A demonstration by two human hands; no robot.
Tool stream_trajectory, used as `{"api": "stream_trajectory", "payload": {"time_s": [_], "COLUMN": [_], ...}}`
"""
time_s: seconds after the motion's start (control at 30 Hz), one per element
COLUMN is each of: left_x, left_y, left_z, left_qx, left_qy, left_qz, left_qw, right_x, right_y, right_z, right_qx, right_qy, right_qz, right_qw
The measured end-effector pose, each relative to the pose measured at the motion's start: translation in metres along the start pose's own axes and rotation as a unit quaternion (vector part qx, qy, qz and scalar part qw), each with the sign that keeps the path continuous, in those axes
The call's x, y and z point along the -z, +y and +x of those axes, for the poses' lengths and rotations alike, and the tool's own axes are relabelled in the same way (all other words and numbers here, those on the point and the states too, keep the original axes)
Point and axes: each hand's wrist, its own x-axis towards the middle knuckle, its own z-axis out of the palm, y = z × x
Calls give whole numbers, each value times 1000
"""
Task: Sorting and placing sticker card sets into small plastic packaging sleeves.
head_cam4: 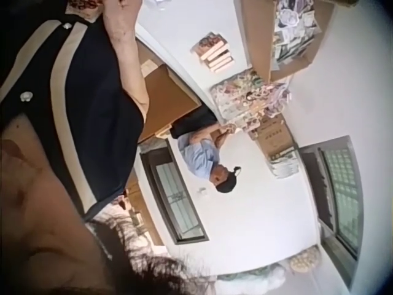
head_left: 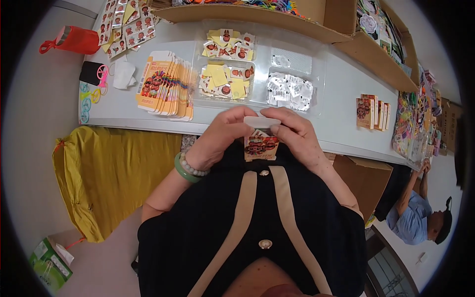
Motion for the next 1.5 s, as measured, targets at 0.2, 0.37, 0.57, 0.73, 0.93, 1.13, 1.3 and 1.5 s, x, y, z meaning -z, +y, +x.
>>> {"api": "stream_trajectory", "payload": {"time_s": [0.2,0.37,0.57,0.73,0.93,1.13,1.3,1.5], "left_x": [10,7,-3,-3,13,11,4,0], "left_y": [1,9,16,9,1,-9,-5,-10], "left_z": [7,3,-3,-1,0,-1,2,-2], "left_qx": [-26,-23,-161,-115,-112,-190,-188,-204], "left_qy": [-28,-85,-19,50,7,12,10,68], "left_qz": [10,-35,258,147,205,234,294,337], "left_qw": [999,996,953,981,972,953,937,917], "right_x": [20,12,8,3,4,12,9,5], "right_y": [-14,-12,-29,-17,-16,-8,1,19], "right_z": [3,0,6,6,4,1,-4,-7], "right_qx": [244,206,-42,12,143,152,155,192], "right_qy": [-62,-44,-50,-12,-53,-62,-43,32], "right_qz": [-292,-271,-104,-135,-295,-291,-283,-180], "right_qw": [923,939,992,991,943,943,946,964]}}
